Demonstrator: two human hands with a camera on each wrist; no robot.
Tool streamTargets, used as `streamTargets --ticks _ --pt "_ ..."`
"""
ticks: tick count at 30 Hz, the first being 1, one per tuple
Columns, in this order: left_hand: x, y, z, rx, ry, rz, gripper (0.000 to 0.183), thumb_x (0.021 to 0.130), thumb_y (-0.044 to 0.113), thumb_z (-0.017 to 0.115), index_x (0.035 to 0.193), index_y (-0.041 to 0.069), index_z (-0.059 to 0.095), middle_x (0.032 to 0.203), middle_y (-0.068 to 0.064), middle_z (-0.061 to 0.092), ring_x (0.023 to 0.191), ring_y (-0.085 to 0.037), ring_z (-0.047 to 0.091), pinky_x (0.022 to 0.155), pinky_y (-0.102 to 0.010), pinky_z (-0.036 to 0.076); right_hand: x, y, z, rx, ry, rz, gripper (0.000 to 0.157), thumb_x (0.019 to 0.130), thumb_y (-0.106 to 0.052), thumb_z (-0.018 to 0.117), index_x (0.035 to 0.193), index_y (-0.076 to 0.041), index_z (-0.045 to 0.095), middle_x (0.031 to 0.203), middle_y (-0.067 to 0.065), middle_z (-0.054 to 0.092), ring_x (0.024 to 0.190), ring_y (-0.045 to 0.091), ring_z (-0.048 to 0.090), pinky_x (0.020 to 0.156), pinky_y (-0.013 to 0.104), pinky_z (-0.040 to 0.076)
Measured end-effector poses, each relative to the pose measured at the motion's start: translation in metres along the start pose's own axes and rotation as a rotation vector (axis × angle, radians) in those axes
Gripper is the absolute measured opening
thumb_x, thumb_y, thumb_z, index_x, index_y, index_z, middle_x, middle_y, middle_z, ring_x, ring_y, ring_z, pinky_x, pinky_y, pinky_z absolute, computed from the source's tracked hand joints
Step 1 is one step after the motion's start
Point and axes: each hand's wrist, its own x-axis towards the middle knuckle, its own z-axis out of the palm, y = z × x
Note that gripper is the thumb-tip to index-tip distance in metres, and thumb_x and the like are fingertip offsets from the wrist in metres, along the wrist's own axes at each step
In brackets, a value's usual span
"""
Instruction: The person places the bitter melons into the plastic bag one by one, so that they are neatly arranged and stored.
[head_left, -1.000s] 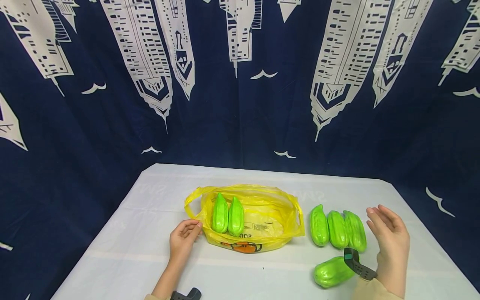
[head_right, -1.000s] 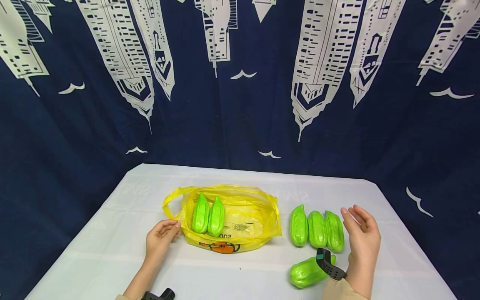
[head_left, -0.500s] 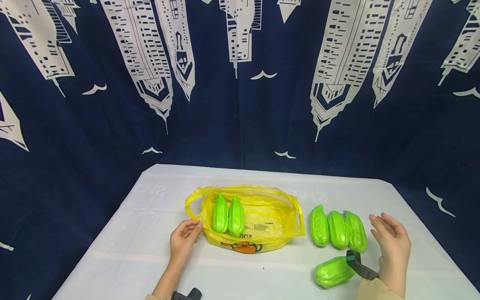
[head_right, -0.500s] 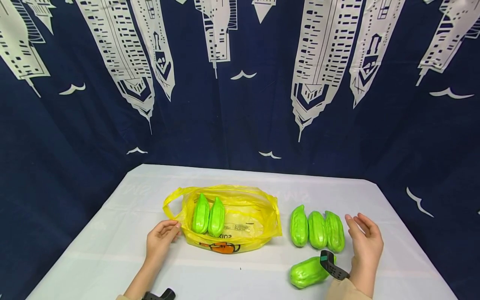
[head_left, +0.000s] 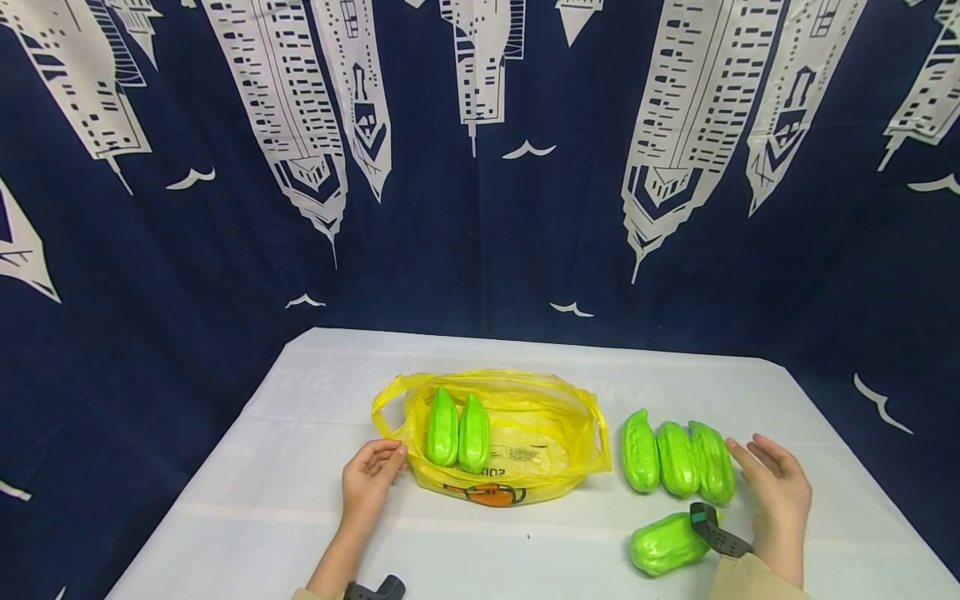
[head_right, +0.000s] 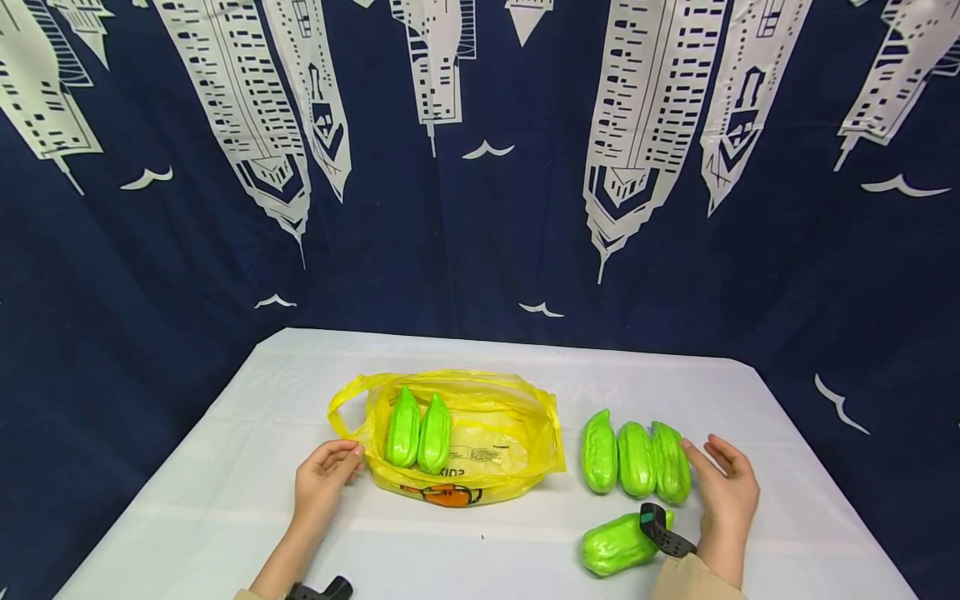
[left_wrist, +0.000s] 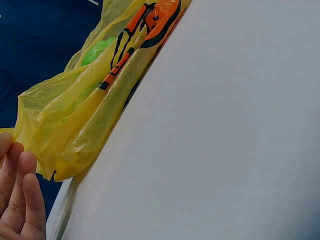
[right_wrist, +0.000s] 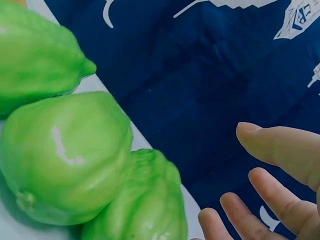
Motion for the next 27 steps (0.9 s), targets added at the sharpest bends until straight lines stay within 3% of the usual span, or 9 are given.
streamTargets --ticks 4,7,11,17,22,27 --pt "-0.001 0.002 0.000 0.000 -0.002 0.003 0.015 0.083 -0.006 0.066 0.094 -0.015 0.061 0.080 -0.018 0.064 0.063 -0.017 0.064 0.053 -0.023 0.052 -0.025 -0.017 0.002 -0.046 -0.022 0.008 0.076 0.076 -0.046 0.075 0.141 -0.028 0.040 0.147 0.003 0.037 0.135 0.023 0.032 0.110 0.039 0.027" --pt "0.004 -0.010 -0.001 -0.008 0.003 -0.015 0.015 0.084 -0.004 0.067 0.094 -0.012 0.062 0.081 -0.016 0.065 0.063 -0.017 0.064 0.054 -0.023 0.052 -0.035 -0.022 0.002 -0.058 -0.034 0.016 0.076 0.076 -0.045 0.076 0.141 -0.028 0.040 0.147 0.002 0.038 0.135 0.025 0.031 0.111 0.040 0.023" --pt "0.010 -0.027 -0.004 -0.009 0.007 -0.024 0.017 0.084 0.000 0.069 0.096 -0.010 0.063 0.082 -0.013 0.065 0.064 -0.017 0.064 0.053 -0.023 0.052 -0.017 -0.007 0.001 -0.057 -0.056 0.021 0.079 0.072 -0.047 0.078 0.140 -0.030 0.041 0.145 -0.001 0.040 0.135 0.026 0.031 0.111 0.040 0.024" --pt "0.007 -0.020 -0.003 -0.010 0.005 -0.034 0.015 0.083 -0.002 0.068 0.095 -0.010 0.062 0.081 -0.014 0.065 0.064 -0.019 0.064 0.054 -0.024 0.052 -0.011 -0.001 0.002 -0.075 -0.095 0.050 0.084 0.069 -0.049 0.080 0.141 -0.030 0.039 0.147 0.002 0.037 0.135 0.027 0.031 0.110 0.041 0.026" --pt "0.006 -0.015 -0.002 -0.015 0.004 -0.039 0.013 0.083 -0.004 0.067 0.094 -0.011 0.062 0.080 -0.015 0.064 0.064 -0.020 0.064 0.054 -0.024 0.053 -0.020 -0.006 0.003 -0.114 -0.112 0.046 0.082 0.070 -0.045 0.081 0.140 -0.028 0.041 0.147 0.008 0.036 0.134 0.031 0.031 0.109 0.043 0.026" --pt "0.008 -0.022 -0.002 -0.008 0.007 -0.015 0.018 0.083 0.001 0.070 0.095 -0.010 0.063 0.081 -0.014 0.065 0.064 -0.017 0.064 0.053 -0.022 0.052 -0.044 -0.026 0.004 -0.112 -0.147 0.049 0.079 0.073 -0.035 0.080 0.140 -0.022 0.041 0.148 0.013 0.034 0.134 0.034 0.030 0.110 0.044 0.025"
